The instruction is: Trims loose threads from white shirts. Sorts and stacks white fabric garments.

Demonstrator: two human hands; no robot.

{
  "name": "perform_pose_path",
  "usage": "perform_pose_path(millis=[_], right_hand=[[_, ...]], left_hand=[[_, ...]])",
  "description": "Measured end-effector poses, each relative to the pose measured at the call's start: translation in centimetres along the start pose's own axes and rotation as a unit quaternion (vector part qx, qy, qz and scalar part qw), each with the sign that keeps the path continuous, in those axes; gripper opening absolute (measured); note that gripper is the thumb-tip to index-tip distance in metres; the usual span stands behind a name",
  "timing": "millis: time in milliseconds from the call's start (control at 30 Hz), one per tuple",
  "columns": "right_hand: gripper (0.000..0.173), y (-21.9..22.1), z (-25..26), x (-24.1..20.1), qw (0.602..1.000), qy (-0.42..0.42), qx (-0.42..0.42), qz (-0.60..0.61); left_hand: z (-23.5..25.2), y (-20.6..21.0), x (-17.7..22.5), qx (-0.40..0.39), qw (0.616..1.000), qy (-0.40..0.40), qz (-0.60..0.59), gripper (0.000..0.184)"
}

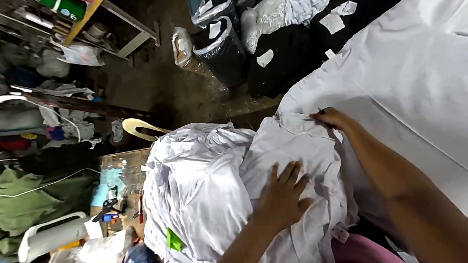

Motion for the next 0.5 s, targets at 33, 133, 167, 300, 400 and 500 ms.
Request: perform_pose_path(millis=[33, 133, 167, 300, 400, 500], right_hand=[[0.044, 0.2, 0.0, -0.5, 1.000, -0.016, -0.001, -0.002], [0.036, -2.9, -2.7, -3.7, 0.991, -0.076, 0.090, 0.063], [0.032, -4.3, -5.3, -5.4, 0.984, -0.118, 0.106, 0.085], [0.004, -1.8, -21.9, -12.0, 0.855, -0.464, -0.212, 0.092], [0.016, 2.3, -27.8, -13.0, 0.745, -0.571, -0.332, -0.086], [0.018, 0.6, -24.8, -13.3, 0.845, -0.490, -0.191, -0.095]], left_hand=[[-0.1, 0.3, 0.3, -0.017, 1.000, 0.013, -0.008, 0.058], [-1.2, -2.6, -0.8, 0.116, 0.963, 0.060, -0.234, 0.035], [-1.6, -4.0, -1.9, 0.168, 0.921, 0.056, -0.347, 0.032], [-2.9, -6.2, -8.3, 0.327, 0.661, -0.095, -0.669, 0.046], [-3.3, -7.4, -11.0, 0.360, 0.620, -0.164, -0.678, 0.045], [-2.8, -9.6, -10.9, 0.365, 0.726, -0.152, -0.562, 0.029]])
Point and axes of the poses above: each hand's wrist, its own z-axis towards the middle knuckle, its own y-axis out of the palm, x = y × z, the point moved 9 cm from there along z, towards the middle knuckle, and after that the axes turned 15 degrees about -z, right-handed, at the moved point
